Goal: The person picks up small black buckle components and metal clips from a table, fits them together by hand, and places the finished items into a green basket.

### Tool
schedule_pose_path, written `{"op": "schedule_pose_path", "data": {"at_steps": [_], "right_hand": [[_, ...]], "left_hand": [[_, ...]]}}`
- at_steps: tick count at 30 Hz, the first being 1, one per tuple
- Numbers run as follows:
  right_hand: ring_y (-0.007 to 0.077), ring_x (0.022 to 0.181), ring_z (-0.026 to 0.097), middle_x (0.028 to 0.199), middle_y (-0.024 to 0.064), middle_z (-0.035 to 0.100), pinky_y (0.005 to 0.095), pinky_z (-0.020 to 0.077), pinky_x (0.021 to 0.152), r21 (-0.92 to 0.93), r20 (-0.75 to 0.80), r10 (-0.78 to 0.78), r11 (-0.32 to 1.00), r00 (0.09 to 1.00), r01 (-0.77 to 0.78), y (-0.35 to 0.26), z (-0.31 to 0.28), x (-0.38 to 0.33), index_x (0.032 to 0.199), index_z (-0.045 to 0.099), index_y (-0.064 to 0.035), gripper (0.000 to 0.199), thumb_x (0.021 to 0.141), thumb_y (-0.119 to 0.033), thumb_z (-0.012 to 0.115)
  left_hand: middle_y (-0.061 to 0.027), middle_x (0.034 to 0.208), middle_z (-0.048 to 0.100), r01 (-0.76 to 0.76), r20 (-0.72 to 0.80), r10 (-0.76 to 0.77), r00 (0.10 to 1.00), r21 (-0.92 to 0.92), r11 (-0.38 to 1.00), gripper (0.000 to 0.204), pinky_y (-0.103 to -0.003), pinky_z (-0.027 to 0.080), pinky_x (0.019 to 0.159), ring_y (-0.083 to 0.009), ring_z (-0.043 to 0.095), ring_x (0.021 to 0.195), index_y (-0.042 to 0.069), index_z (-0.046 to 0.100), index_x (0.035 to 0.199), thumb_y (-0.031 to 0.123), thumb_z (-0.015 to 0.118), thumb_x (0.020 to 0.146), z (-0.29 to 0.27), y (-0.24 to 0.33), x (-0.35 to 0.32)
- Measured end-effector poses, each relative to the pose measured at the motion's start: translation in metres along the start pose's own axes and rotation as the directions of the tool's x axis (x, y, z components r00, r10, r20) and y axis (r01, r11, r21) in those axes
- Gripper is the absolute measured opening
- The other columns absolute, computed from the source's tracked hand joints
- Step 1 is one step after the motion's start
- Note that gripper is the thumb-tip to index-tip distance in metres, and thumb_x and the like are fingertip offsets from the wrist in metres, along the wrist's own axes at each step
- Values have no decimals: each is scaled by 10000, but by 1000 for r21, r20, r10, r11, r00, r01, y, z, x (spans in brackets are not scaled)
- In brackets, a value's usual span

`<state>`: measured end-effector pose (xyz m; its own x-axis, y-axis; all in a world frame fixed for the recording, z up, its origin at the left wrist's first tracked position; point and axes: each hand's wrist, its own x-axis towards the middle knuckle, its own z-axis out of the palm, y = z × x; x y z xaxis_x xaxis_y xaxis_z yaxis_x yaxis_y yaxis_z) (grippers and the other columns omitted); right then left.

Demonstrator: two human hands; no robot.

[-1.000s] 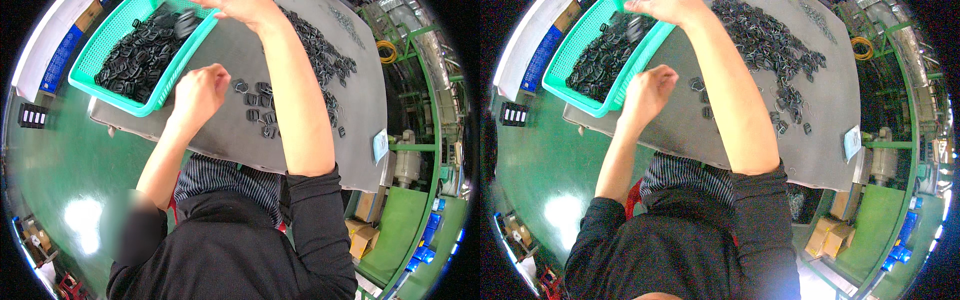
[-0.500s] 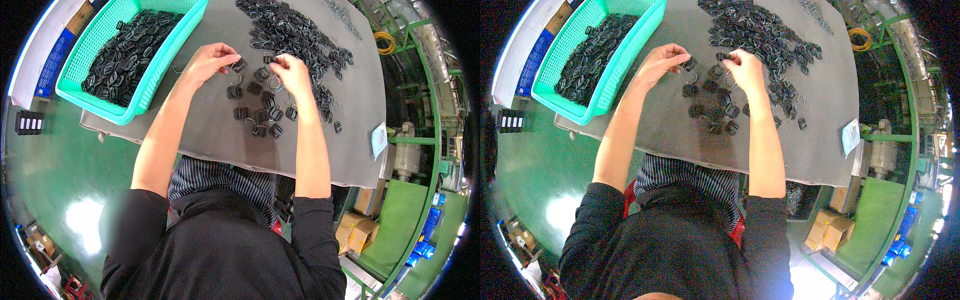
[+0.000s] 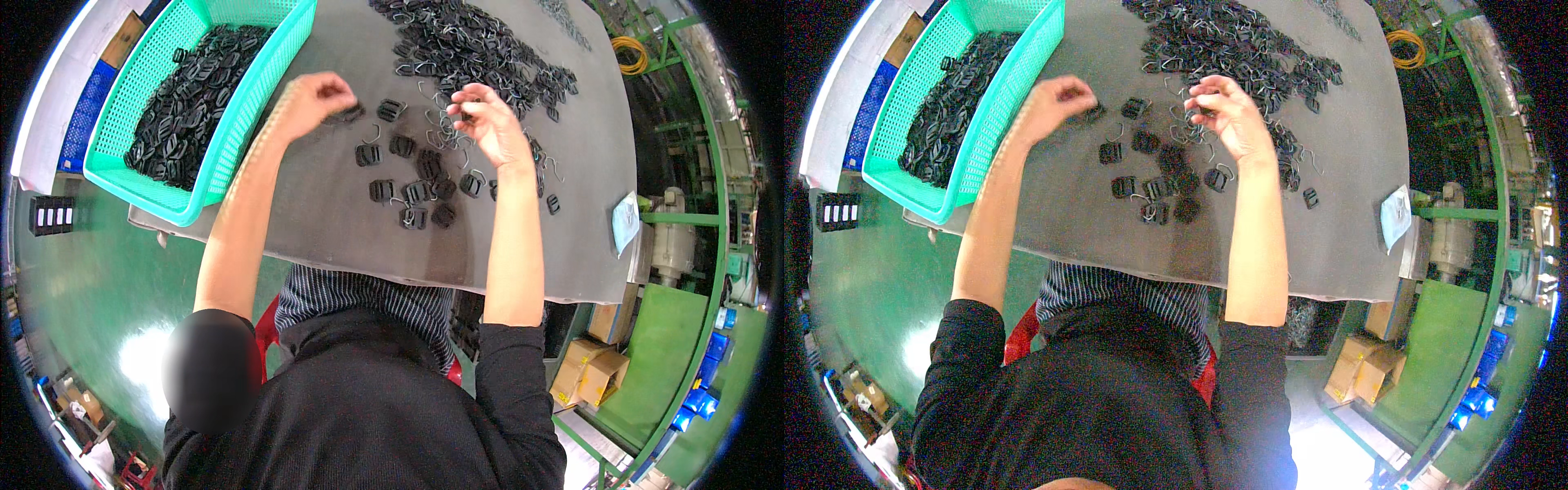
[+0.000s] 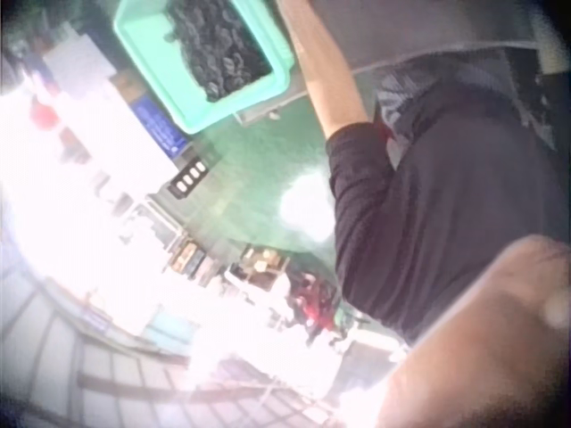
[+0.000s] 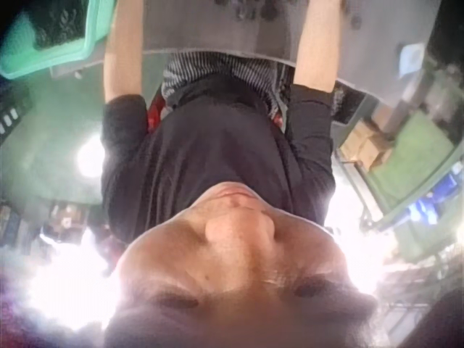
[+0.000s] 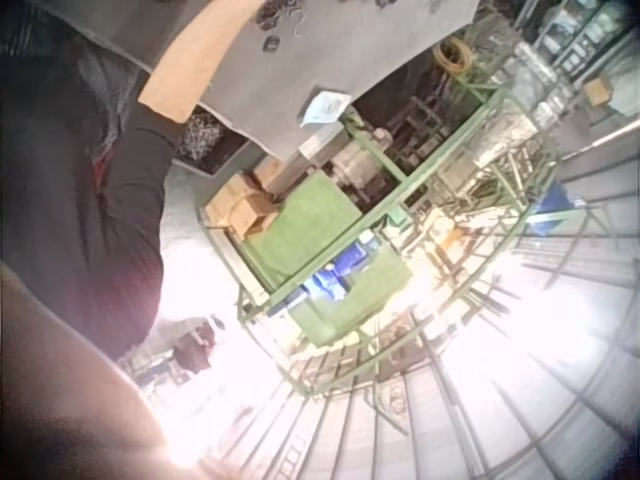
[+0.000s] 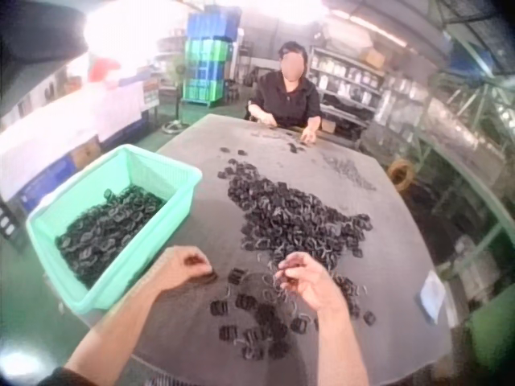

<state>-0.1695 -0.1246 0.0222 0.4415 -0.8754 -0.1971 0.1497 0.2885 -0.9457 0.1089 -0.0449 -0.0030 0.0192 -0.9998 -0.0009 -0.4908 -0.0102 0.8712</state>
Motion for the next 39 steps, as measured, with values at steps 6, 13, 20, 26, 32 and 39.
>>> {"op": "schedule_pose_path", "data": {"at_steps": [6,13,20,26,32,39], "right_hand": [[288,835,633,837,133,659,369,490,726,-961,43,-222,257,974,101,37,59,32,896,656,-62,435,633,-385,777],[125,715,580,754,27,611,244,425,527,-514,82,183,850,980,-116,20,34,22,835,609,-30,306,711,-273,748],[123,634,575,755,47,627,243,411,483,-524,47,113,849,992,-72,17,24,-13,880,614,-71,244,738,-237,723],[268,760,637,817,128,659,366,489,710,-966,88,17,246,996,81,26,54,-18,788,654,-60,358,599,-328,797],[101,638,564,763,23,600,197,350,452,-14,158,92,996,983,-91,18,-8,-55,866,592,-102,195,745,-185,720],[149,678,567,697,38,576,309,436,611,-930,78,38,362,996,59,14,14,-47,912,598,-36,344,660,-197,768]], "left_hand": [[-56,718,642,-2,-68,-6,998,-116,993,168,-284,459,645,-130,589,667,40,653,838,188,683,764,-3,8,-7],[-1,907,629,138,51,-140,989,-674,726,163,-261,491,636,-135,596,760,76,591,934,221,594,860,-18,3,-25],[-31,652,560,159,2,-159,987,-38,987,281,-300,440,499,-150,564,609,65,580,917,303,670,796,23,23,-39],[-96,695,598,-21,-89,60,994,387,922,279,-364,467,627,-246,597,670,46,605,804,250,748,679,53,23,-43],[-101,722,627,3,-125,13,992,129,992,267,-309,466,653,-195,602,681,23,603,816,230,735,711,25,11,-53],[-100,947,591,17,-40,5,999,522,853,326,-399,477,738,-285,612,878,61,571,949,205,731,704,64,41,-68]]}}
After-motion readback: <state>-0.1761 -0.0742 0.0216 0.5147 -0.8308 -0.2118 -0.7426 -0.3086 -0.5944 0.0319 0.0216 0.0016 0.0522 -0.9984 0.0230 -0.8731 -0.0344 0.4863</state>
